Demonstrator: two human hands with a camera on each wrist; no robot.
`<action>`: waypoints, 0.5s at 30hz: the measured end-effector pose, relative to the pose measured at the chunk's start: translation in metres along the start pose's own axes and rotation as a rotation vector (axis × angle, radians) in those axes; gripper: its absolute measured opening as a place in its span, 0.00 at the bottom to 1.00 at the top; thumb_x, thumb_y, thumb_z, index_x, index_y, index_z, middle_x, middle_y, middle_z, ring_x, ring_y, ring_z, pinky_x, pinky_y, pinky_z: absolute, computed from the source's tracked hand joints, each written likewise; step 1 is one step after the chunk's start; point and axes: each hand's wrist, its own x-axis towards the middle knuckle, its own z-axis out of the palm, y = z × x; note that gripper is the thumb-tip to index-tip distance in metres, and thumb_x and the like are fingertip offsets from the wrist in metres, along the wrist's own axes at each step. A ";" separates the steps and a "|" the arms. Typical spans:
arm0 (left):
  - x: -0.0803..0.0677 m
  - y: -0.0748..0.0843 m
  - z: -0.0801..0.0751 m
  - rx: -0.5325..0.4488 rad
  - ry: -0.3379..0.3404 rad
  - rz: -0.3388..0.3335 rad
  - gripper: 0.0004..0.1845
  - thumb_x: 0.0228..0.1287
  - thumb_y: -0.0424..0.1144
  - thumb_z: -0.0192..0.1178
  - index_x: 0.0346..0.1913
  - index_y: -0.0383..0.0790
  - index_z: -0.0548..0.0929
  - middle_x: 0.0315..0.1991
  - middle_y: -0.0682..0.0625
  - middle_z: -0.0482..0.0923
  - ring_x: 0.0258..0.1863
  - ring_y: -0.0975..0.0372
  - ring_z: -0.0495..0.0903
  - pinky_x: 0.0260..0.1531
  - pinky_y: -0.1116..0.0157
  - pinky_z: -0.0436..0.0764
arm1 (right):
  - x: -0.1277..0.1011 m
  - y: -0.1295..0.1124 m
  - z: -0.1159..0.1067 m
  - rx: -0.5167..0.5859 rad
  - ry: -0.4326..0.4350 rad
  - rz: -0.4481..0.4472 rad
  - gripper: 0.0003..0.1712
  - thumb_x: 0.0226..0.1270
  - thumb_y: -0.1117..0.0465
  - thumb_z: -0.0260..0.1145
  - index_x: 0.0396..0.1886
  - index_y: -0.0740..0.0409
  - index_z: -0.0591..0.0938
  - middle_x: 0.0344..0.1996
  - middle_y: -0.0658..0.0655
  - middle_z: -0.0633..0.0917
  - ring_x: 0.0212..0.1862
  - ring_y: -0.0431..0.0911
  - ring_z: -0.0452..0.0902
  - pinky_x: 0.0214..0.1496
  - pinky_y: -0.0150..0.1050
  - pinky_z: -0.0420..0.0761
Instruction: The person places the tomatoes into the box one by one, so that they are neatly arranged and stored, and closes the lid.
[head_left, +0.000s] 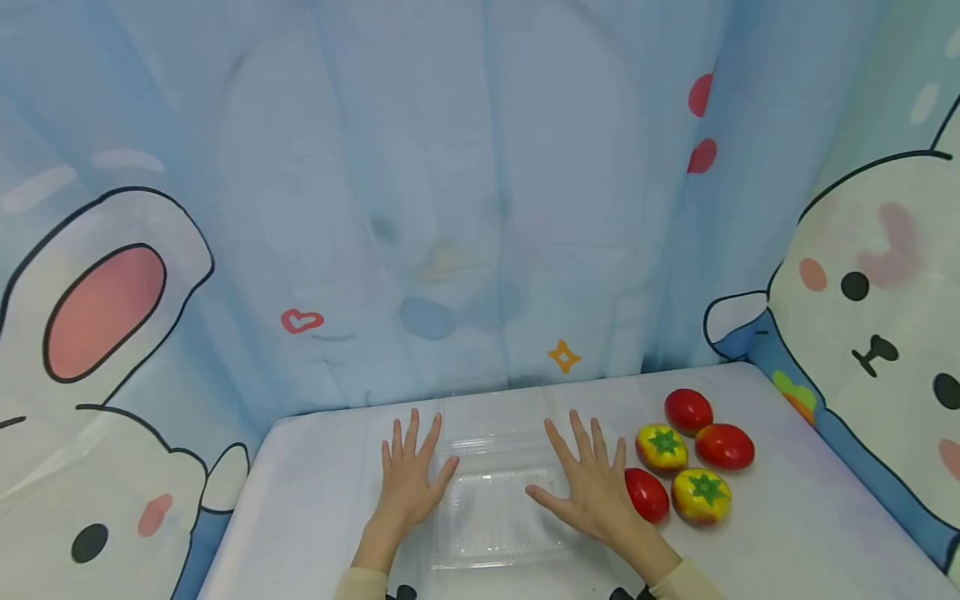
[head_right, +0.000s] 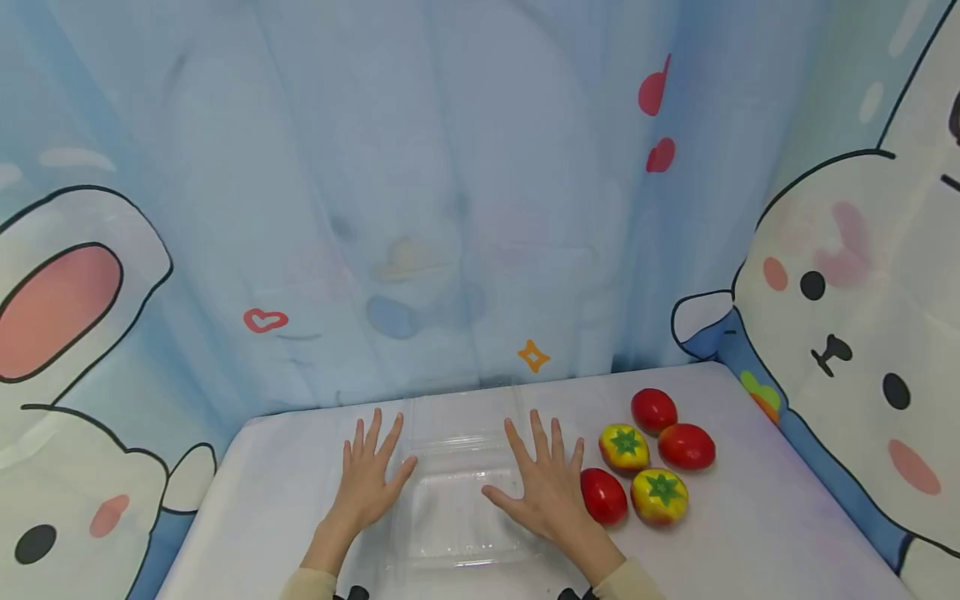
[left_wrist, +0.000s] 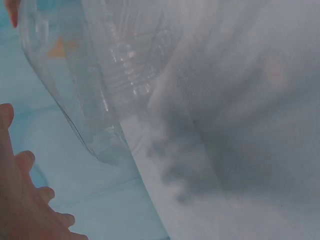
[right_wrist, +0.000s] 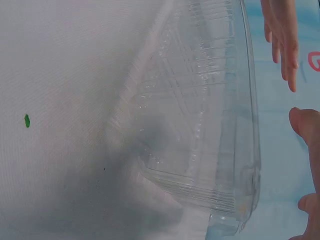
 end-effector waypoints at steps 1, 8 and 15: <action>0.002 -0.002 0.000 0.001 0.001 0.004 0.36 0.71 0.58 0.51 0.77 0.47 0.60 0.77 0.35 0.48 0.74 0.34 0.42 0.65 0.30 0.47 | 0.000 0.000 0.000 -0.001 -0.004 0.001 0.58 0.53 0.29 0.66 0.78 0.47 0.58 0.77 0.68 0.51 0.74 0.71 0.43 0.66 0.78 0.39; 0.009 -0.017 0.002 -0.054 -0.005 -0.002 0.34 0.71 0.55 0.50 0.76 0.48 0.61 0.77 0.36 0.48 0.74 0.35 0.43 0.66 0.31 0.49 | -0.002 0.000 0.002 0.016 -0.012 -0.007 0.57 0.53 0.29 0.67 0.78 0.47 0.59 0.76 0.68 0.53 0.73 0.71 0.45 0.66 0.78 0.40; 0.009 -0.026 0.015 -0.135 -0.009 -0.007 0.33 0.72 0.52 0.50 0.76 0.45 0.62 0.77 0.34 0.48 0.72 0.32 0.49 0.66 0.34 0.55 | -0.006 0.001 0.003 0.023 -0.045 -0.026 0.54 0.53 0.31 0.67 0.77 0.45 0.61 0.76 0.66 0.55 0.74 0.70 0.47 0.67 0.77 0.43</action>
